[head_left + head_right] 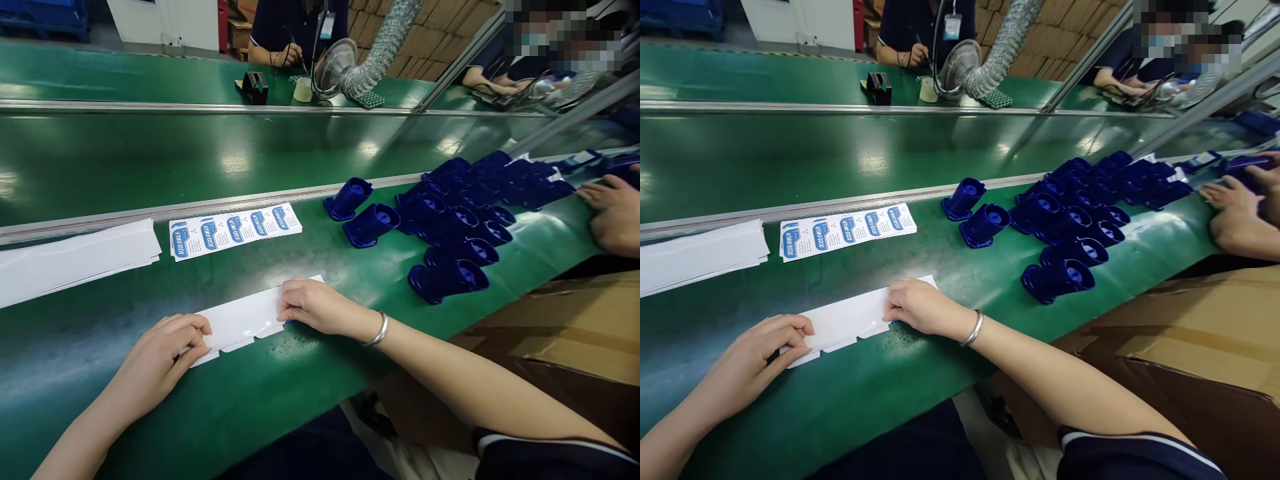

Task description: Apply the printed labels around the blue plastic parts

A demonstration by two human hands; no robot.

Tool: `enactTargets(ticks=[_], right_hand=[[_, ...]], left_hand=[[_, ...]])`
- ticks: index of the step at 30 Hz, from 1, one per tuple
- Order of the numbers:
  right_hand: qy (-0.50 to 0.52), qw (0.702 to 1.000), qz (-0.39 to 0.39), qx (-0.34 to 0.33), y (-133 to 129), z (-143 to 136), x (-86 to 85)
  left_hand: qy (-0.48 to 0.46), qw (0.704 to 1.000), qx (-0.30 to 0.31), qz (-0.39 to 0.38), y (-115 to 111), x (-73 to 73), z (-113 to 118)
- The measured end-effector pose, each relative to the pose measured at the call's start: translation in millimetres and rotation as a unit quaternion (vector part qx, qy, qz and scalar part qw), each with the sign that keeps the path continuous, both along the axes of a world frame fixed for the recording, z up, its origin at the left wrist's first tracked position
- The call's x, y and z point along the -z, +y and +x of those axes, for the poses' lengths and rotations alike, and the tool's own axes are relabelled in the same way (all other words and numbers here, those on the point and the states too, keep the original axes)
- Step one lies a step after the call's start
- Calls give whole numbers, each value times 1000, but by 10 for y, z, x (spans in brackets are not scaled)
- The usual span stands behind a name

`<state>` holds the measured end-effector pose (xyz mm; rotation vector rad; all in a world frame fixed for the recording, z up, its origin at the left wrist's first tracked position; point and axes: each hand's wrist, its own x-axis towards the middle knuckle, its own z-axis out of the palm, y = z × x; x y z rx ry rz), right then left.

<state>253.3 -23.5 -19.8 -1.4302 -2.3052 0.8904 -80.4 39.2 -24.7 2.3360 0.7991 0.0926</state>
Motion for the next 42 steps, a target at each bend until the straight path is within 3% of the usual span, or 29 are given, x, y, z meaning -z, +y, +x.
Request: enactTargets(ticks=[8,17,23,27,34,42], right_hand=[[11,998,-13,-63,-30,208,-80],[-25,999,31,13,-93,146,68],[15,999,4,-52,-120,422,-56],[25,999,1,-33,-160,605,-44],[55,998,-2,8,-133,625,111],[50,999,4,-16,-171,650,28]], left_hand=[[8,1000,-6,-7,-3,34,-43],[12,1000,0,6,41,59,-65],[10,1000,-5,19,44,97,-112],[12,999,2,29,70,158,-157],[28,999,10,31,120,187,-208],[-31,998,-39,34,23,155,-127]])
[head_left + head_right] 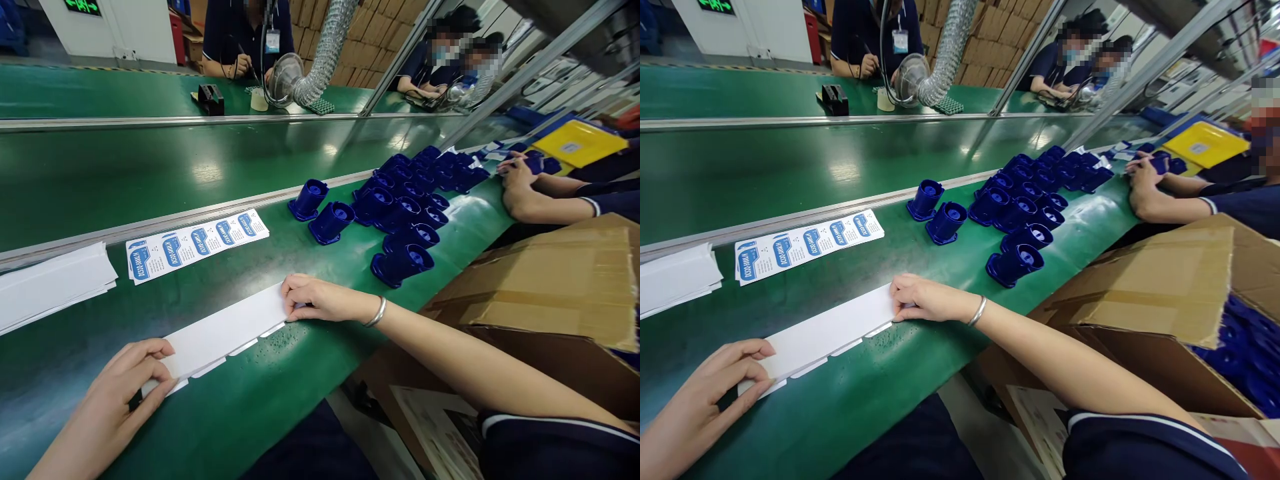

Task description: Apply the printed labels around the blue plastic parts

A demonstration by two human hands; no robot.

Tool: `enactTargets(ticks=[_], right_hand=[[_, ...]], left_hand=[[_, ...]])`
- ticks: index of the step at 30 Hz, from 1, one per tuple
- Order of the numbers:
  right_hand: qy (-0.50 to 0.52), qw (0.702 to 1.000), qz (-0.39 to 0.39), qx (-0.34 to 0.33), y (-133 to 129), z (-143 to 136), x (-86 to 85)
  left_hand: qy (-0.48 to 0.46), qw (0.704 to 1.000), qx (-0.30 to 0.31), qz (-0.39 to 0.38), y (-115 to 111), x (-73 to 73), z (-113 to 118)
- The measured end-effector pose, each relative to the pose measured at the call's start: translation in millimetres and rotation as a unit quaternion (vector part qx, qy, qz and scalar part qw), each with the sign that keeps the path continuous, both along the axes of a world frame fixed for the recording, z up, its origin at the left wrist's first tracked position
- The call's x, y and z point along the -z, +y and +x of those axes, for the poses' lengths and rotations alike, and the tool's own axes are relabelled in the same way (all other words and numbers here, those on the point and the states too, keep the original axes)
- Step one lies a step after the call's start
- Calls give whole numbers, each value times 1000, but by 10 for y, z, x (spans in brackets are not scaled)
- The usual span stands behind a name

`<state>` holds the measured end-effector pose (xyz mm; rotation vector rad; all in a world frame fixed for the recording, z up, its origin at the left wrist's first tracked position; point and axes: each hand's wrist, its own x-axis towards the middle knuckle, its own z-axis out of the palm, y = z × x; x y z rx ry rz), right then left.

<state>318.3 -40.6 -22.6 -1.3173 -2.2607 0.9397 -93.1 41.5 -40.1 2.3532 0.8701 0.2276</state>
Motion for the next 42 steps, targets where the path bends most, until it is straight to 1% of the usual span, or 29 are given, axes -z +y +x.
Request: enactTargets(ticks=[5,7,9,14,17,19,22,25,29,32,35,38,40,42], right_hand=[[-29,999,7,40,2,-45,20],[-47,997,6,58,14,-64,5],[-67,995,3,73,31,-83,-20],[-110,989,0,103,80,-146,-50],[-115,987,1,111,86,-147,-46],[-97,991,-5,92,75,-108,-39],[-47,997,3,57,54,-18,-17],[-35,998,20,57,65,36,0],[-87,993,-15,72,148,-6,-44],[-96,987,-67,108,229,-68,-96],[-64,983,-97,146,307,-72,-95],[-18,981,-121,152,370,5,-53],[24,977,-157,143,398,73,-28],[59,971,-189,133,417,130,-15]], left_hand=[[-6,1000,-17,25,2,62,-4],[0,999,-25,26,22,59,-1],[8,999,-32,27,37,24,24],[41,997,-60,29,30,-126,165],[47,995,-78,34,24,-163,209],[25,996,-66,58,44,-151,194],[-5,995,-16,99,110,-115,146],[-17,993,13,118,185,-108,136],[-18,991,2,131,234,-142,197],[-7,991,-17,130,228,-149,233],[0,991,-48,121,211,-129,231],[-8,993,-80,81,210,-117,179],[-27,996,-85,12,214,-127,111],[-78,991,-68,-83,205,-146,30]])
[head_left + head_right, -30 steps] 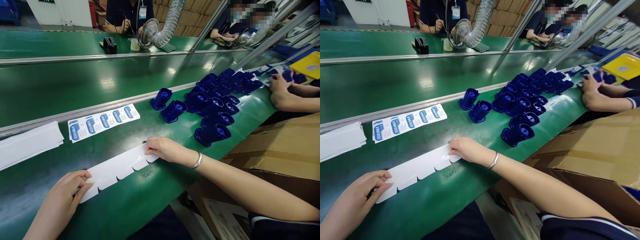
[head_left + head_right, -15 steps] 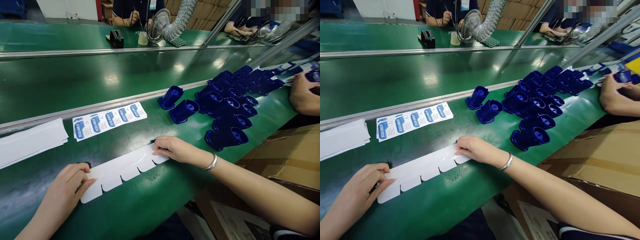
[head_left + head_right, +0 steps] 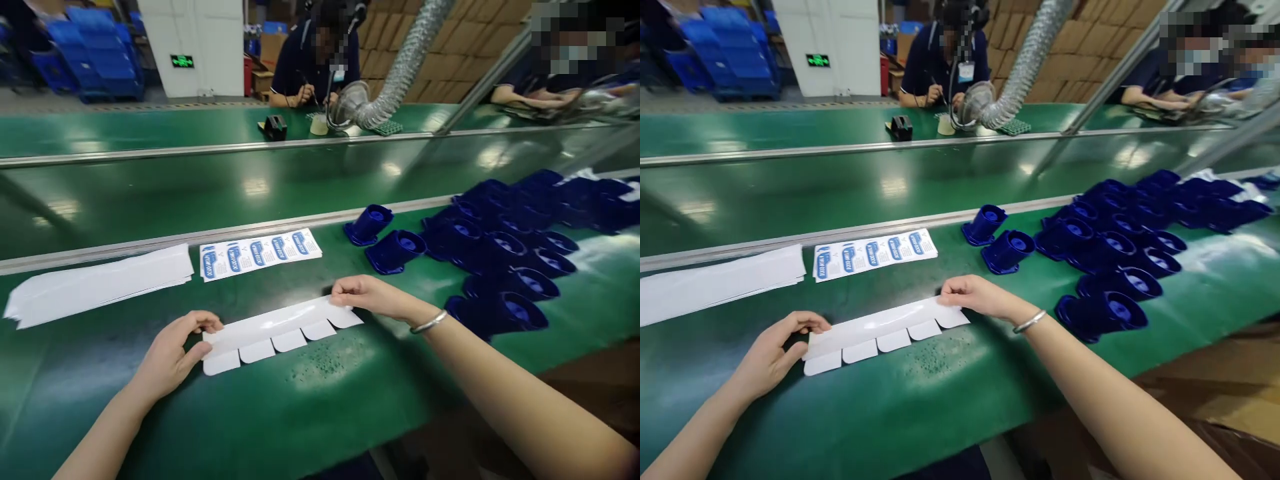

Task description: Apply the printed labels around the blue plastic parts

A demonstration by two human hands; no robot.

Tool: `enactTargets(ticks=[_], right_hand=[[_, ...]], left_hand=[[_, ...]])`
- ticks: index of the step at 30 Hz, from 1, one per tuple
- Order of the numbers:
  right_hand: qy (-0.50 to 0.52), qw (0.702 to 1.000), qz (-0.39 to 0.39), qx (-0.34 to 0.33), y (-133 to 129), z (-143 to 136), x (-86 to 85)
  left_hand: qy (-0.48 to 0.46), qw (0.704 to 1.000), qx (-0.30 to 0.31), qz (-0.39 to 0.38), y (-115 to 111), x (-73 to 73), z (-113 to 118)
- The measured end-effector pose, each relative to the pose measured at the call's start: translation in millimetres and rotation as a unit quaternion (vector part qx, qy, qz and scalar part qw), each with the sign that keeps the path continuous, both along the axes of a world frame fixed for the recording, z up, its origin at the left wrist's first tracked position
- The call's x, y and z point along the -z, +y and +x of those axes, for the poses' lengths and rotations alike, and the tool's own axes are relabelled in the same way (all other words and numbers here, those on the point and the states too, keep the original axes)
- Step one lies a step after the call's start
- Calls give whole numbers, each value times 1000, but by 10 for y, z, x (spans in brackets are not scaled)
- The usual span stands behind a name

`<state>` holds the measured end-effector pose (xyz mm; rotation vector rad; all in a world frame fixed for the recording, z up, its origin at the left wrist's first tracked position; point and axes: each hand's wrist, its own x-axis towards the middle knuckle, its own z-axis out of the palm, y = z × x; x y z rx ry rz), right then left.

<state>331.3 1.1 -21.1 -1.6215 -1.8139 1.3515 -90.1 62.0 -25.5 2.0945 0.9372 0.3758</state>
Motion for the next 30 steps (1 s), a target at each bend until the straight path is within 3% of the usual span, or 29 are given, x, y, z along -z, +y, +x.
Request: enactTargets(ticks=[4,7,11,15,18,21,23,25,27,30], right_hand=[[66,996,-59,8,55,58,0],[104,988,-105,37,113,65,9],[99,989,-104,38,164,69,55],[75,993,-75,49,252,160,-25],[30,993,31,108,352,161,-238],[6,978,171,120,364,-179,-449],[-16,954,301,9,314,-618,-515],[-65,936,340,-71,268,-1115,-513],[-123,913,376,-101,270,-1531,-471],[-170,887,410,-125,332,-1844,-409]], left_hand=[[-115,987,23,-113,-89,-40,-93],[-123,986,-2,-113,-185,-52,-55],[-172,978,-66,-97,-288,-39,70],[-251,955,-96,-125,-338,-16,159],[-272,947,-100,-142,-340,-7,183],[-261,949,-100,-146,-324,5,201],[-246,954,-100,-139,-314,23,217],[-235,957,-105,-132,-307,48,234],[-235,956,-120,-127,-301,63,248],[-246,946,-168,-125,-287,36,262]])
